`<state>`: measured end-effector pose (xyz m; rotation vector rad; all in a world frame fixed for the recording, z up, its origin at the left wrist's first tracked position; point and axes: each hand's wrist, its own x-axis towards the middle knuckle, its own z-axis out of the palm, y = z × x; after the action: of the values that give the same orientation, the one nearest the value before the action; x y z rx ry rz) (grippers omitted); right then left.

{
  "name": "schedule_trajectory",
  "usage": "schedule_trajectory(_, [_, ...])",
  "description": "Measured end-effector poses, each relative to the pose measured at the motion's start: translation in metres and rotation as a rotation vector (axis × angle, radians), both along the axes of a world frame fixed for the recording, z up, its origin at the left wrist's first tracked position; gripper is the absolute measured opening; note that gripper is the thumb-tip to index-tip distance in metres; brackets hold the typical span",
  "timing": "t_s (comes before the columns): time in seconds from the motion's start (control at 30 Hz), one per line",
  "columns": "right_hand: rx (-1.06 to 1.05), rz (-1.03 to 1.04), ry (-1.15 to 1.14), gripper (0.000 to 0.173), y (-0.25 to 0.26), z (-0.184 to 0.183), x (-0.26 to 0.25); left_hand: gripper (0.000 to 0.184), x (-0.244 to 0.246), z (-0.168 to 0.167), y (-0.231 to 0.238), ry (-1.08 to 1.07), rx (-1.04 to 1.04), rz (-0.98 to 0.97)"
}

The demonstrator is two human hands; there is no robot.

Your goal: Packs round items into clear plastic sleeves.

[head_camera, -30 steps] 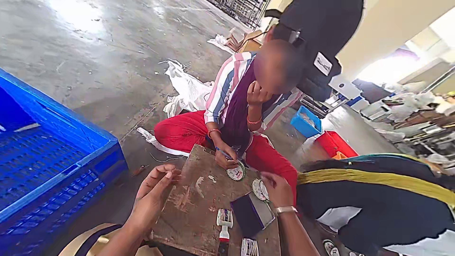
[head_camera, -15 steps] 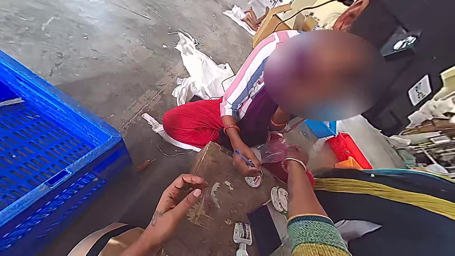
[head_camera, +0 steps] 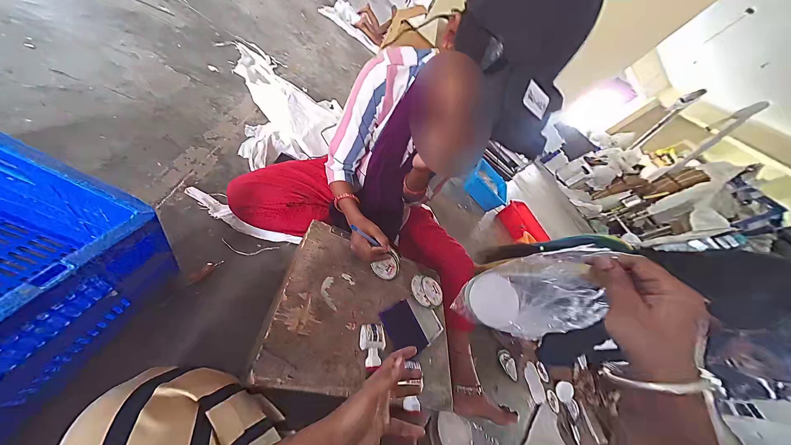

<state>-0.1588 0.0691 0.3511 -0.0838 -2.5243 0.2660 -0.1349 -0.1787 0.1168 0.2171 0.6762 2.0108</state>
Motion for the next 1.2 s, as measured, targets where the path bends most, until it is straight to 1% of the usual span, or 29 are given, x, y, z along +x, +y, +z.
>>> schedule_trajectory(0.07, [-0.044, 0.021, -0.032, 0.025, -0.015, 0.013, 0.041, 0.069, 0.018, 0.007, 0.019, -0.155, -0.008, -0.122])
schedule_trajectory(0.13, [-0.159, 0.048, -0.107, 0.015, -0.025, 0.009, 0.073, 0.080, 0.034, 0.007, 0.025, -0.261, 0.124, -0.191])
schedule_trajectory(0.17, [-0.209, 0.050, -0.157, 0.015, -0.030, 0.003, 0.088, 0.083, 0.045, 0.007, 0.023, -0.277, 0.197, -0.185])
schedule_trajectory(0.23, [-0.296, 0.094, -0.228, 0.015, -0.037, -0.012, 0.113, 0.073, 0.066, 0.011, 0.015, -0.354, 0.336, -0.124])
schedule_trajectory(0.27, [-0.307, 0.134, -0.245, 0.015, -0.031, -0.020, 0.127, 0.069, 0.074, 0.011, 0.010, -0.374, 0.405, -0.116])
schedule_trajectory(0.3, [-0.288, 0.135, -0.233, 0.019, -0.028, -0.028, 0.139, 0.062, 0.080, 0.012, 0.006, -0.397, 0.429, -0.111])
schedule_trajectory(0.37, [-0.173, 0.073, -0.202, 0.034, -0.031, -0.032, 0.161, 0.044, 0.087, 0.013, 0.001, -0.436, 0.397, -0.102])
schedule_trajectory(0.4, [-0.108, 0.058, -0.201, 0.035, -0.033, -0.030, 0.171, 0.039, 0.089, 0.013, 0.000, -0.456, 0.366, -0.089])
schedule_trajectory(0.43, [-0.079, 0.082, -0.227, 0.030, -0.037, -0.026, 0.180, 0.036, 0.089, 0.014, -0.001, -0.474, 0.330, -0.075])
schedule_trajectory(0.47, [-0.082, 0.120, -0.295, 0.026, -0.045, -0.020, 0.187, 0.033, 0.089, 0.017, -0.001, -0.497, 0.293, -0.062])
schedule_trajectory(0.5, [-0.103, 0.147, -0.386, 0.026, -0.056, -0.014, 0.193, 0.032, 0.091, 0.020, -0.001, -0.543, 0.258, -0.048])
schedule_trajectory(0.53, [-0.139, 0.160, -0.463, 0.028, -0.066, -0.009, 0.198, 0.036, 0.092, 0.022, -0.002, -0.594, 0.210, -0.029])
schedule_trajectory(0.57, [-0.165, 0.142, -0.477, 0.027, -0.075, -0.007, 0.203, 0.042, 0.093, 0.025, -0.003, -0.641, 0.161, -0.009])
schedule_trajectory(0.63, [-0.222, 0.079, -0.402, 0.021, -0.069, -0.007, 0.218, 0.050, 0.094, 0.022, -0.003, -0.710, 0.140, -0.001])
schedule_trajectory(0.67, [-0.245, 0.044, -0.342, 0.013, -0.063, -0.008, 0.224, 0.052, 0.093, 0.019, -0.003, -0.733, 0.137, -0.004])
schedule_trajectory(0.7, [-0.265, 0.015, -0.286, 0.008, -0.058, -0.008, 0.229, 0.054, 0.093, 0.017, -0.002, -0.745, 0.133, -0.005])
schedule_trajectory(0.73, [-0.277, -0.007, -0.261, 0.008, -0.057, -0.008, 0.233, 0.053, 0.092, 0.014, -0.001, -0.742, 0.130, -0.005])
schedule_trajectory(0.77, [-0.279, -0.017, -0.286, 0.010, -0.058, -0.007, 0.236, 0.052, 0.092, 0.011, 0.000, -0.734, 0.128, -0.006])
schedule_trajectory(0.87, [-0.158, 0.046, -0.503, 0.029, -0.070, -0.008, 0.236, 0.048, 0.090, 0.007, 0.003, -0.719, 0.117, -0.007])
schedule_trajectory(0.93, [-0.079, 0.086, -0.581, 0.033, -0.081, -0.012, 0.230, 0.045, 0.089, 0.007, 0.004, -0.706, 0.096, 0.010])
schedule_trajectory(1.0, [-0.039, 0.180, -0.653, 0.031, -0.084, -0.015, 0.220, 0.042, 0.089, 0.007, 0.005, -0.684, 0.058, 0.018])
schedule_trajectory(1.07, [-0.041, 0.361, -0.751, 0.035, -0.071, -0.023, 0.208, 0.041, 0.090, 0.008, 0.005, -0.666, 0.001, 0.018])
schedule_trajectory(1.1, [-0.058, 0.447, -0.807, 0.036, -0.063, -0.029, 0.202, 0.039, 0.090, 0.011, 0.003, -0.664, -0.045, 0.004])
schedule_trajectory(1.13, [-0.117, 0.502, -0.879, 0.034, -0.060, -0.034, 0.197, 0.038, 0.089, 0.013, 0.001, -0.651, -0.095, -0.014])
schedule_trajectory(1.17, [-0.246, 0.519, -0.968, 0.032, -0.062, -0.040, 0.193, 0.037, 0.089, 0.015, 0.000, -0.632, -0.138, -0.034])
schedule_trajectory(1.2, [-0.435, 0.503, -1.136, 0.034, -0.065, -0.045, 0.187, 0.037, 0.089, 0.016, -0.002, -0.601, -0.175, -0.062])
